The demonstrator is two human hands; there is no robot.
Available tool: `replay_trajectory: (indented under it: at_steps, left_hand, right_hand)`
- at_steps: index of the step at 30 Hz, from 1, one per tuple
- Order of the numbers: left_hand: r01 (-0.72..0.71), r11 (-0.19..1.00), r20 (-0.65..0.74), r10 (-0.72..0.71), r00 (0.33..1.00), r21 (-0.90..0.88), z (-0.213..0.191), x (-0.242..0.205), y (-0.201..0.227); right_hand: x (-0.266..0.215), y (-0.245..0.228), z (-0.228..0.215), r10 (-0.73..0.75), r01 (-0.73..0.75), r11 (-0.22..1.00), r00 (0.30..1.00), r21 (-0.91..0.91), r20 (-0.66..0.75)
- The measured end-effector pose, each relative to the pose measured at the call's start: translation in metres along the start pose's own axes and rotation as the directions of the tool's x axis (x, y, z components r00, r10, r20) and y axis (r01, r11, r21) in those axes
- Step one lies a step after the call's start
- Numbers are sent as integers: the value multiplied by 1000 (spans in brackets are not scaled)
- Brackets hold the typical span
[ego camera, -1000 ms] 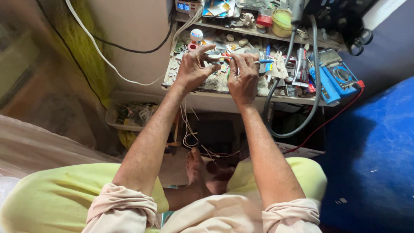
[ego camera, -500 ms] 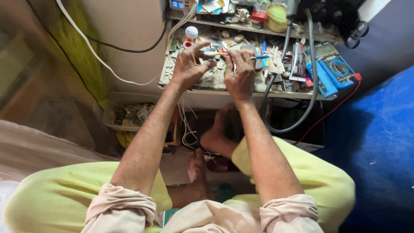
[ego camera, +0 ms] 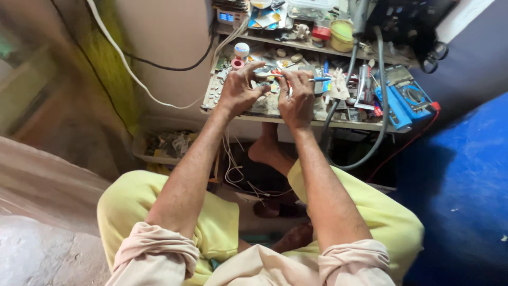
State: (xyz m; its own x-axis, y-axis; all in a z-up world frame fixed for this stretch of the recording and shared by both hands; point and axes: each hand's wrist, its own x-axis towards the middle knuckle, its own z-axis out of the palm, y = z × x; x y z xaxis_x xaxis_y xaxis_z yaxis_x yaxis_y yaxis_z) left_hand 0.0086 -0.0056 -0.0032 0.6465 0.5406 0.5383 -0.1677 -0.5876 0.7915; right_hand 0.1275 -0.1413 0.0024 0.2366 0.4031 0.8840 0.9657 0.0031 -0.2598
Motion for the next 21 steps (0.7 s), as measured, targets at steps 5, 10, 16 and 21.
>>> replay_trajectory:
  at_steps: [5, 10, 16, 21]
  left_hand:
    - [-121, 991, -6, 121, 993, 54, -1, 3, -1]
    - [9, 997, 63, -4, 998, -71, 4, 5, -7]
    - [98, 994, 61, -95, 994, -42, 2, 4, 12]
    - [60, 988, 109, -44, 993, -146, 4, 4, 16]
  right_hand:
    - [3, -3, -4, -6, 6, 1000, 1000, 4, -15]
    - [1, 0, -6, 23, -23, 1000, 1000, 7, -10]
    - [6, -3, -12, 65, -65, 996, 998, 61, 8]
    - [4, 4, -14, 79, -80, 994, 997, 75, 16]
